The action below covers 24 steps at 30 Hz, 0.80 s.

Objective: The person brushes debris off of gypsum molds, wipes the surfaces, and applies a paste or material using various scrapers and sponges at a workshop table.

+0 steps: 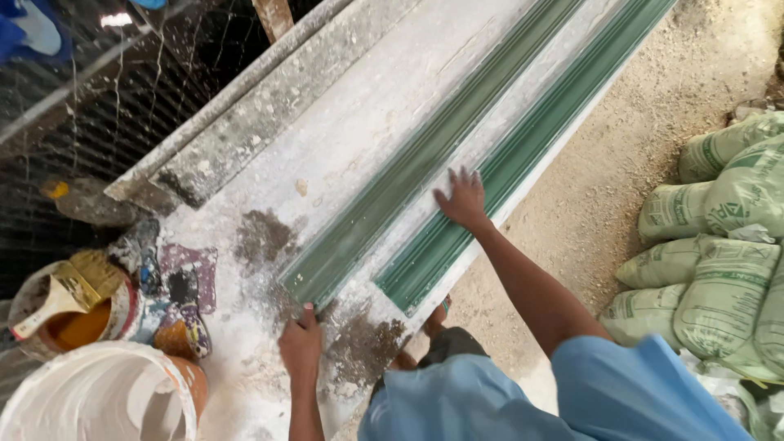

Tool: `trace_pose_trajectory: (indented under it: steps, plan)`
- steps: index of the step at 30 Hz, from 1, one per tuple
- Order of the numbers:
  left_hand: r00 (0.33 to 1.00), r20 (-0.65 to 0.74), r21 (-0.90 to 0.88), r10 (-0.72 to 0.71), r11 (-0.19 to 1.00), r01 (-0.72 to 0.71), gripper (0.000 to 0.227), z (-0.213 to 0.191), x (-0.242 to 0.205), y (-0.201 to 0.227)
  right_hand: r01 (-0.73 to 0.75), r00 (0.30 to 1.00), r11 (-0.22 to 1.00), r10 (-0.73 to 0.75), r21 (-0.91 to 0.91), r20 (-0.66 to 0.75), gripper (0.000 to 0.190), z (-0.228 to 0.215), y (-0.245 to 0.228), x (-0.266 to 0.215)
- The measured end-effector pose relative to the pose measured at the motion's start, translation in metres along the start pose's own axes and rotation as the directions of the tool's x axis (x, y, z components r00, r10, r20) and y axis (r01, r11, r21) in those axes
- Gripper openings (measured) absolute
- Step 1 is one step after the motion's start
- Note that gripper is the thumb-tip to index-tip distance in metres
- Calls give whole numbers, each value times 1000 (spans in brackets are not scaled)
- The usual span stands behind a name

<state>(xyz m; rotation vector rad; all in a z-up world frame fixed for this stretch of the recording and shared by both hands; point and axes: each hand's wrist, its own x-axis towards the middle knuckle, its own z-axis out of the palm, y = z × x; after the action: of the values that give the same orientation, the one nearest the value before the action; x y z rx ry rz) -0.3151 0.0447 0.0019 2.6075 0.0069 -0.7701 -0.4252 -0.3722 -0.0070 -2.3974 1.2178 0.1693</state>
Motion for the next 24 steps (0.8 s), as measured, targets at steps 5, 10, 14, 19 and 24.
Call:
trace_pose_trajectory:
  steps: [5, 10, 14, 19, 24]
  plan:
    - [894, 355, -215, 272, 955, -205, 66, 64, -44, 18, 32, 827, 980, 84, 197, -555, 51, 10, 69, -69]
    - [853, 488, -358, 186, 934, 1, 64, 125, -45, 57, -206, 905, 644, 411, 736, -106, 55, 12, 136, -87]
    - [899, 421, -449, 117, 889, 94, 65, 141, -40, 58, -281, 908, 497, 415, 821, 59, 53, 4, 168, -74]
    - [944, 296, -506, 148, 862, 24, 60, 118, -60, 44, -211, 922, 345, 380, 915, 69, 51, -18, 162, -41]
    - [962, 236, -312, 139, 948, -60, 70, 59, -91, 31, 15, 993, 144, 111, 989, -31, 42, -23, 136, -29]
